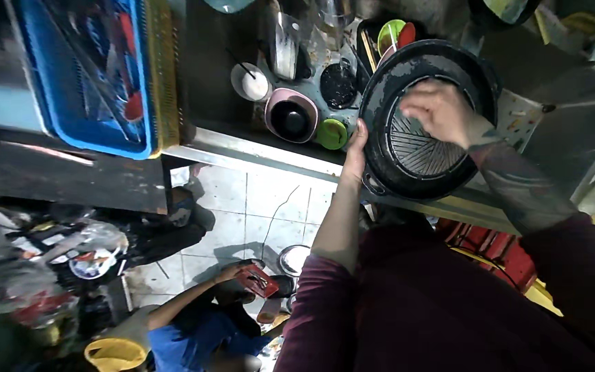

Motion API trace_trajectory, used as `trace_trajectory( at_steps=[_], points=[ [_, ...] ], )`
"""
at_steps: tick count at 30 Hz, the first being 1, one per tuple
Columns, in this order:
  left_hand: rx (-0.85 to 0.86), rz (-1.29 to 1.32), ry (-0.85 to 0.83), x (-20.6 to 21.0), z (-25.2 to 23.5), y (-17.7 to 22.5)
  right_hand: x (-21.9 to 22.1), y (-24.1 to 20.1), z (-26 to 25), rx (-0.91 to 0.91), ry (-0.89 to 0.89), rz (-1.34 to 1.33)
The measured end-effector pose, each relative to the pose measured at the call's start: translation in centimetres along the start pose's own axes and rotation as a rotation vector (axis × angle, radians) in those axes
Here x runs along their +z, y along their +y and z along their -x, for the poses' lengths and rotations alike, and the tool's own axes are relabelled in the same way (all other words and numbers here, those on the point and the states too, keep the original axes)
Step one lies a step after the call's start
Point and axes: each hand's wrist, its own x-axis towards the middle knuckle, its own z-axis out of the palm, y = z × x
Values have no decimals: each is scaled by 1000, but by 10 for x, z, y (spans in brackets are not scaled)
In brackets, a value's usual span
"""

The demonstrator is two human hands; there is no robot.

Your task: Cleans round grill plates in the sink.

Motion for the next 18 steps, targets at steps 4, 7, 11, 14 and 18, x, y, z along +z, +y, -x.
trace_trajectory(
  at_steps=[4, 7, 11, 14, 18],
  points=[
    [11, -44, 29, 3, 2, 5, 18, -34, 24, -145, -149, 17],
    [3, -33, 13, 2, 0, 5, 26, -37, 34, -235, -211, 3],
    [-1, -73, 19, 0, -1, 2, 9, -18, -8, -70, -95, 41],
    [0, -76, 36, -1, -2, 3, -17, 7, -19, 116, -13, 39],
    [-1, -79, 43, -2, -2, 1, -42, 30, 21, 450, 11, 77]
  ],
)
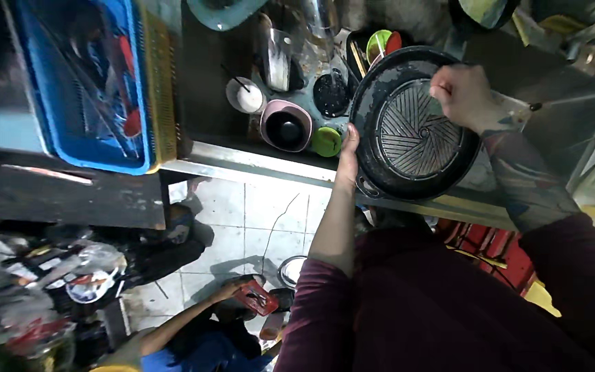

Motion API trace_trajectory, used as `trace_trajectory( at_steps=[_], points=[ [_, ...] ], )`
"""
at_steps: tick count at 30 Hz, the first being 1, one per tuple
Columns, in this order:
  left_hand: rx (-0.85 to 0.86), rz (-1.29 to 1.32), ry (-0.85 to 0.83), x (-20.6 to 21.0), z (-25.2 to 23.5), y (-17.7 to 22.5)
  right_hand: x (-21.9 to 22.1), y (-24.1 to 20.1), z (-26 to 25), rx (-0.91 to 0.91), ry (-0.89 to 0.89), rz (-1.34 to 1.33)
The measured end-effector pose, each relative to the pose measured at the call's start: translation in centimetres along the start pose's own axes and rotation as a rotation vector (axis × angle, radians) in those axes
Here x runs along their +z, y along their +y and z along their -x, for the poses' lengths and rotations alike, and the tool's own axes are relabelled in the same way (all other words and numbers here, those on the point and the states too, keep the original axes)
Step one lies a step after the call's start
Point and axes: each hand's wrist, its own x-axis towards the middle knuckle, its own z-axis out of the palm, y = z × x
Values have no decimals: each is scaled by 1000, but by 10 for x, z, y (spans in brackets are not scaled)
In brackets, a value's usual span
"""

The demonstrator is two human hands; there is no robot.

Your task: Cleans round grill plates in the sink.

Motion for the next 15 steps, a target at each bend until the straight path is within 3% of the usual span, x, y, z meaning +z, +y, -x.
trace_trajectory(
  at_steps=[4, 6, 11, 13, 15],
  points=[
    [5, 23, 3, 3, 2, 2, 10, 18, 65, 251, 18, -38],
    [12, 20, 12, 4, 3, 3, 25, 17, 100, 245, -4, -48],
    [18, -79, 20, 1, 1, 1, 76, 10, 146, -221, 18, -102],
    [24, -54, 4, 0, 1, 1, 92, -11, 130, -387, 38, -126],
    [32, -19, -4, 2, 1, 3, 95, -39, 97, -438, 10, -99]
  ],
)
